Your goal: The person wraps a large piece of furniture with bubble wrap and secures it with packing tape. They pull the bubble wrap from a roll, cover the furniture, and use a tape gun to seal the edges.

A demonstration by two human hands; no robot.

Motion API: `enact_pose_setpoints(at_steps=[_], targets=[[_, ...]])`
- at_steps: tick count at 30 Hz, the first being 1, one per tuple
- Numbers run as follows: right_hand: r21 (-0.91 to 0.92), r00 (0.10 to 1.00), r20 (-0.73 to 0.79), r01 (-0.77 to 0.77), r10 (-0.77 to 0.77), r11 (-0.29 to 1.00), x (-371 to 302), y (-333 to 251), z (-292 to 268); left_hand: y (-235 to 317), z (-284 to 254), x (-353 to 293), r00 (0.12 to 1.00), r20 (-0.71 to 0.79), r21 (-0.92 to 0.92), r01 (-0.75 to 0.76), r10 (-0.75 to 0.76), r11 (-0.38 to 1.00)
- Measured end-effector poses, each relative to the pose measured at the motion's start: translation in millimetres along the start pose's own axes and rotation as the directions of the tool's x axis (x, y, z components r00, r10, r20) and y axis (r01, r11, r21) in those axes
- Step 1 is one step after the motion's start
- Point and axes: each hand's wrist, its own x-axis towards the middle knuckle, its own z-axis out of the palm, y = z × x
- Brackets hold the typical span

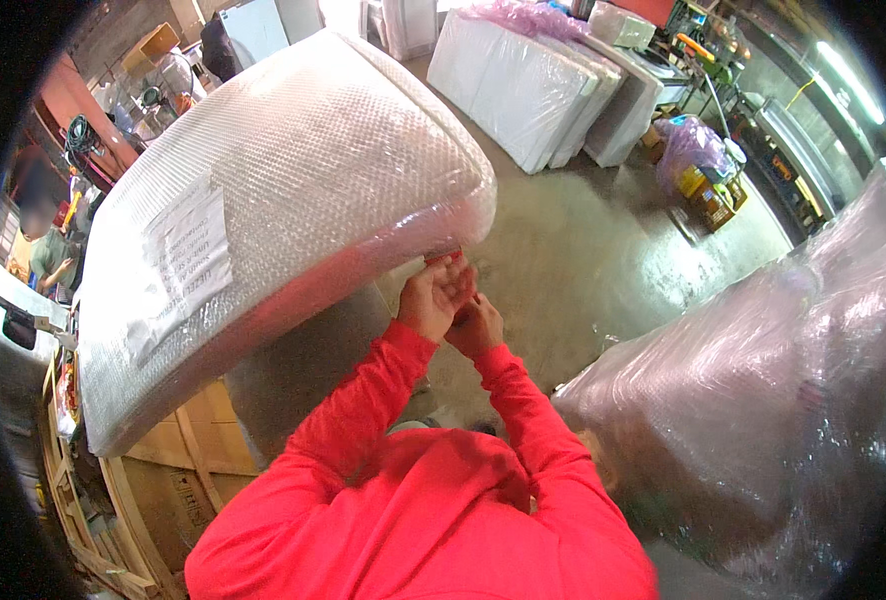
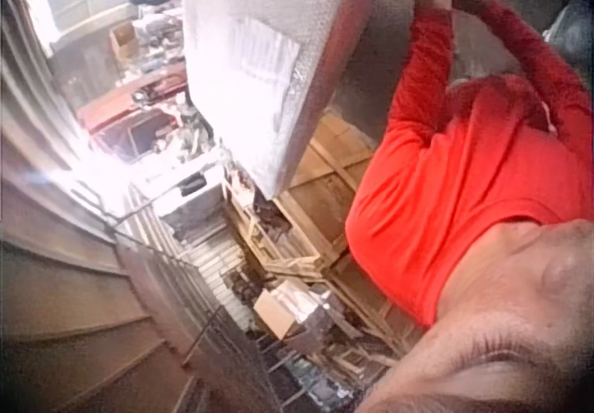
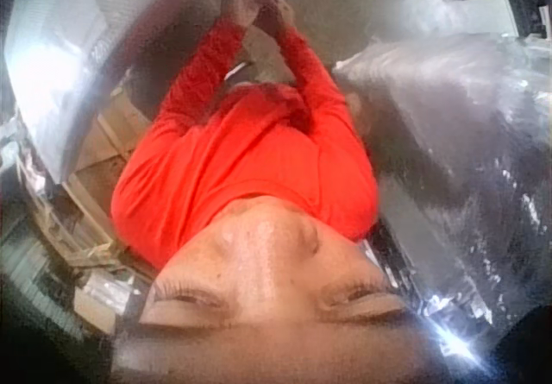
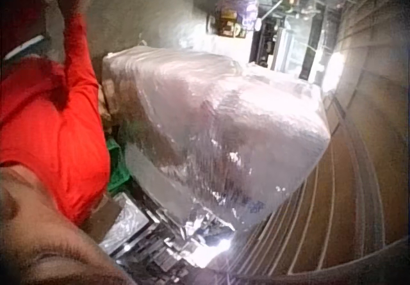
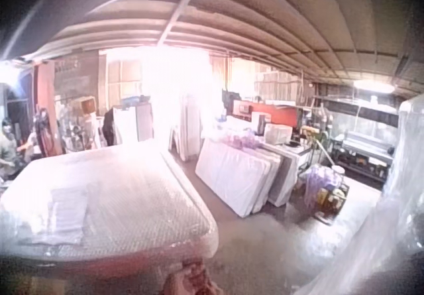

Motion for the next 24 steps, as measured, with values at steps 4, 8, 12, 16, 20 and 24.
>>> enact_pose_setpoints(at_steps=[4, 8, 12, 16, 20, 24], targets=[[-0.127, 0.941, 0.254, -0.194, 0.221, 0.973, 16, -22, -30, -5, -21, 51, 0.987, 0.154, -0.292, -0.002, 0.049, 0.956], [-0.499, 0.726, 0.646, 0.167, 0.236, 0.85, 17, -26, -32, -9, -14, 57, 0.997, 0.031, -0.251, -0.058, 0.068, 0.966], [-0.457, 0.648, 0.691, 0.049, 0.32, 0.888, -44, -7, -25, 1, -9, 52, 0.981, 0.147, -0.315, -0.071, 0.122, 0.947], [-0.409, 0.56, 0.687, -0.228, 0.463, 0.883, -108, 12, -28, 10, -10, 56, 0.998, 0.001, -0.177, -0.064, 0.065, 0.982], [-0.438, 0.6, 0.518, -0.426, 0.61, 0.791, -146, 22, -54, 2, -14, 55, 0.98, -0.181, -0.092, -0.101, 0.083, 0.991], [-0.126, 0.681, 0.146, -0.706, 0.717, 0.697, -183, 36, -76, 5, -9, 14, 0.97, -0.15, 0.053, -0.183, 0.189, 0.982]])
